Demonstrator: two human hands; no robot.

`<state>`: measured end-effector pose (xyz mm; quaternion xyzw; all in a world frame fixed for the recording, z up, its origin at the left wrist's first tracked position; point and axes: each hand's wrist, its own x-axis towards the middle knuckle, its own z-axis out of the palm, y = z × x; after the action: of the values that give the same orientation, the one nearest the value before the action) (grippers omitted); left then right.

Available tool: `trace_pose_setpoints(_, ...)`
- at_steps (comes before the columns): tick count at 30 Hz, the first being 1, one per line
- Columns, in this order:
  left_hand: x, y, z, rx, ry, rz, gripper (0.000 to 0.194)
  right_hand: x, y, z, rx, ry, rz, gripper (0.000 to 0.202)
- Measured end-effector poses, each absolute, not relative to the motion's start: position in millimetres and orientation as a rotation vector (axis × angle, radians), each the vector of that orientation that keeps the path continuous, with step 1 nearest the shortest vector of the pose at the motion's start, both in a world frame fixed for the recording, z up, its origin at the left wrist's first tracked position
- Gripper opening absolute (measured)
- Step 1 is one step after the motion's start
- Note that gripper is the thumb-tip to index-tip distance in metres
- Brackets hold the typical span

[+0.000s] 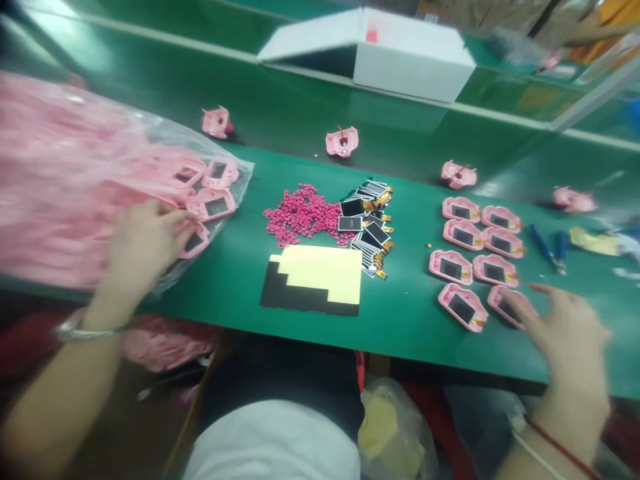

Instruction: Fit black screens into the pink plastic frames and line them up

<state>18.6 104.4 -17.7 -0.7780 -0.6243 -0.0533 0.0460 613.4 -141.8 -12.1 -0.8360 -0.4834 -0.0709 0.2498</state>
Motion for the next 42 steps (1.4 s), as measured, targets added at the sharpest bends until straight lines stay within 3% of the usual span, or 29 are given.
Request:
trace_pose_setpoints(3,21.5,97.1,-13.4,-2.476,-1.758,-0.185,0.027,554.0,-133.8,-10.4,-2.232,-1.369,-0.256,0.03)
trace_pose_setpoints(5,24.6,90.8,-14.9,-2.561,-1.684,-0.264,0.026,502.4,-121.7,-13.4,-2.072,-1.602,0.002,0.022)
trace_pose_setpoints(10,29.1,81.0,-22.4,-2.82,-1.572,-0.26,0.022,416.6,-72.6,-50.0,-1.865,-1.891,0.04,0.04)
trace_pose_setpoints(15,22.9,70.4,-20.7,-2.787,-1.648,-0.33,0.029,421.0,-32.0,-77.7,-1.918,-1.876,-0.158,0.049)
trace_pose_setpoints(27,25.9,43.1,-30.8,-2.695,-1.815,-0.501,0.024,421.0,-50.0,-65.9,-1.939,-1.791,-0.194,0.013)
trace_pose_setpoints(31,24.8,41.1,-28.2,-2.678,-1.704,-0.601,0.018,420.1,-49.5,-65.0,-1.95,-1.793,-0.123,0.017)
trace_pose_setpoints(34,27.0,35.3,-27.8,-2.649,-1.871,-0.954,0.014,412.8,-54.3,-57.0,-1.935,-1.591,-0.114,0.019)
trace_pose_setpoints(38,47.1,22.3,-30.8,-2.352,-2.462,-2.245,0.016,376.4,-70.0,-61.6,-1.763,-1.267,0.203,0.021)
trace_pose_setpoints(41,75.9,10.3,-25.7,-2.251,-2.704,-2.625,0.02,336.7,-82.5,-78.8,-1.686,-1.216,0.468,0.024)
trace_pose_setpoints(42,86.6,6.1,-22.2,-1.926,-2.974,-2.998,0.018,325.0,-85.9,-83.8,-1.679,-1.202,0.526,0.025)
